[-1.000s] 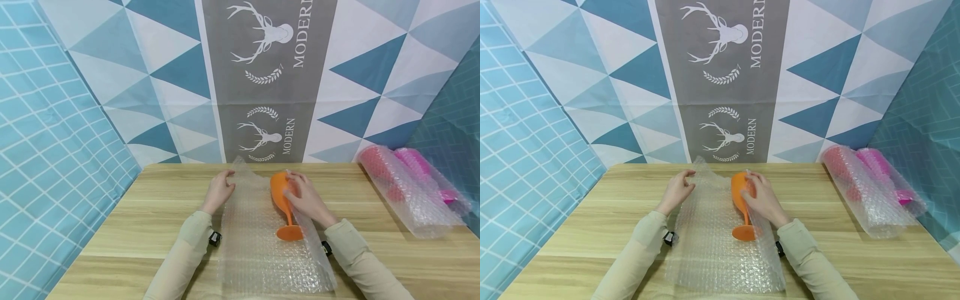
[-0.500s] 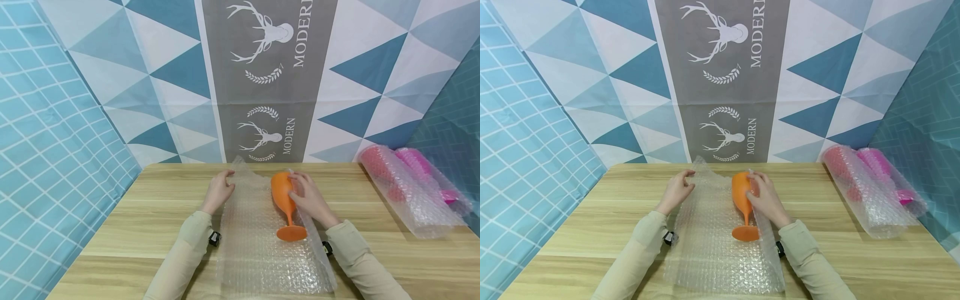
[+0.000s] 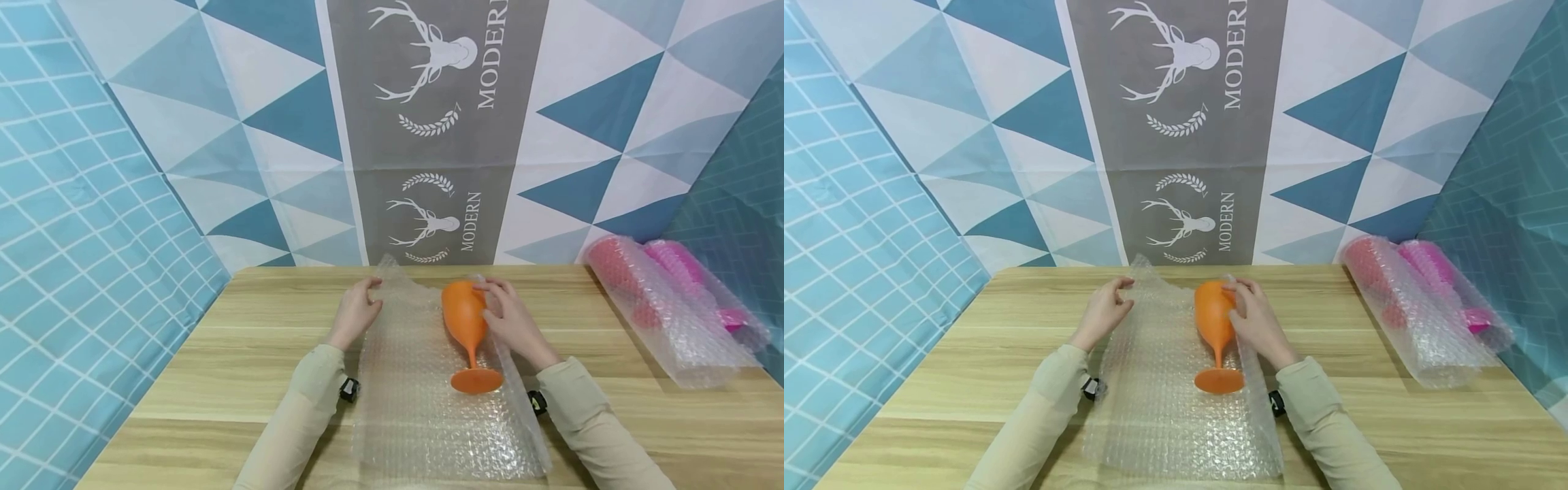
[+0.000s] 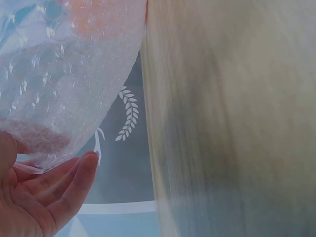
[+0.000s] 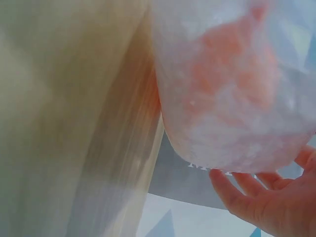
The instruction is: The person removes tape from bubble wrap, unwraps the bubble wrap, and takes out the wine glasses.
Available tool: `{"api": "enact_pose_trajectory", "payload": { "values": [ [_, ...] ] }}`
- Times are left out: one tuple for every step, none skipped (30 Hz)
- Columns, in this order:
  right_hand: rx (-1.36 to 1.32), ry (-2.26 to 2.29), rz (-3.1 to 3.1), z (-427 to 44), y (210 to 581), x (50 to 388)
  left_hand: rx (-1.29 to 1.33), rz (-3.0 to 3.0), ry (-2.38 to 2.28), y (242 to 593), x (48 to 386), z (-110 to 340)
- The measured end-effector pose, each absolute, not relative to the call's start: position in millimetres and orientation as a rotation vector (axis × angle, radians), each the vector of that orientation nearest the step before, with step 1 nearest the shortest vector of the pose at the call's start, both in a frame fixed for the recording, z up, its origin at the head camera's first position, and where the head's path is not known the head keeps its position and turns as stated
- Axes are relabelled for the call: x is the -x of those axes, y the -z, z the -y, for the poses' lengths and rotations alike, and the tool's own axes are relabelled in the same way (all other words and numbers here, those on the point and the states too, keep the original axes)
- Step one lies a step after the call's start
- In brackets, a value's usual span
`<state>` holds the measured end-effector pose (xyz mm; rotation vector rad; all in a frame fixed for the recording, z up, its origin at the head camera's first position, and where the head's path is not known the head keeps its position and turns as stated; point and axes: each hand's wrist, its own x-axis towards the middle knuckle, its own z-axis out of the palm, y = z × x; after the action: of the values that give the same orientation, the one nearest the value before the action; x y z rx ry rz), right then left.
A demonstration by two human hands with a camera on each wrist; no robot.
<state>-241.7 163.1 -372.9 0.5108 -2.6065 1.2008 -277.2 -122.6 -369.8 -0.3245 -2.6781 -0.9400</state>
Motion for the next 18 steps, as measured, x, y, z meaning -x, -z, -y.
{"api": "enact_pose_trajectory", "payload": {
  "values": [
    [-0.506,-1.195,2.612,-163.4,372.5,241.9,0.323,2.678,0.942,370.1,277.0,122.9],
    [-0.503,-1.184,2.618,-163.6,372.2,242.1,0.324,2.677,0.941,370.2,276.8,123.2],
    [-0.502,-1.171,2.624,-163.8,372.0,242.2,0.326,2.675,0.939,370.4,276.6,123.5],
    [-0.502,-1.162,2.628,-164.0,372.0,242.3,0.329,2.674,0.935,370.7,276.3,123.9],
    [-0.503,-1.151,2.629,-164.2,371.9,242.5,0.332,2.673,0.929,370.8,276.1,124.2],
    [-0.507,-1.141,2.624,-164.4,371.8,242.7,0.336,2.674,0.924,371.0,276.0,124.5],
    [-0.51,-1.131,2.62,-164.7,371.8,242.9,0.339,2.674,0.919,371.1,275.9,124.8],
    [-0.514,-1.121,2.612,-165.1,371.9,243.1,0.343,2.675,0.915,371.3,275.9,125.1],
    [-0.516,-1.115,2.608,-165.7,372.0,243.3,0.348,2.675,0.909,371.6,276.0,125.4],
    [-0.516,-1.111,2.604,-166.4,372.1,243.3,0.356,2.675,0.903,371.7,276.2,125.5],
    [-0.513,-1.106,2.6,-167.0,372.0,243.5,0.365,2.675,0.899,371.7,276.3,125.6],
    [-0.511,-1.098,2.599,-167.9,372.4,243.7,0.375,2.676,0.895,371.9,276.5,125.7],
    [-0.507,-1.09,2.601,-168.8,372.7,243.9,0.383,2.675,0.889,372.0,276.7,125.6],
    [-0.505,-1.085,2.605,-169.7,372.8,244.1,0.391,2.674,0.886,372.2,277.0,125.7],
    [-0.503,-1.08,2.61,-170.6,372.9,244.2,0.396,2.673,0.884,372.4,277.2,125.7],
    [-0.502,-1.076,2.614,-171.5,373.0,244.4,0.397,2.673,0.884,372.3,277.3,125.7],
    [-0.501,-1.073,2.617,-172.1,373.0,244.8,0.395,2.675,0.885,372.2,277.3,125.8],
    [-0.504,-1.07,2.622,-172.7,372.9,245.0,0.391,2.677,0.886,372.3,277.3,126.0]
  ]
}}
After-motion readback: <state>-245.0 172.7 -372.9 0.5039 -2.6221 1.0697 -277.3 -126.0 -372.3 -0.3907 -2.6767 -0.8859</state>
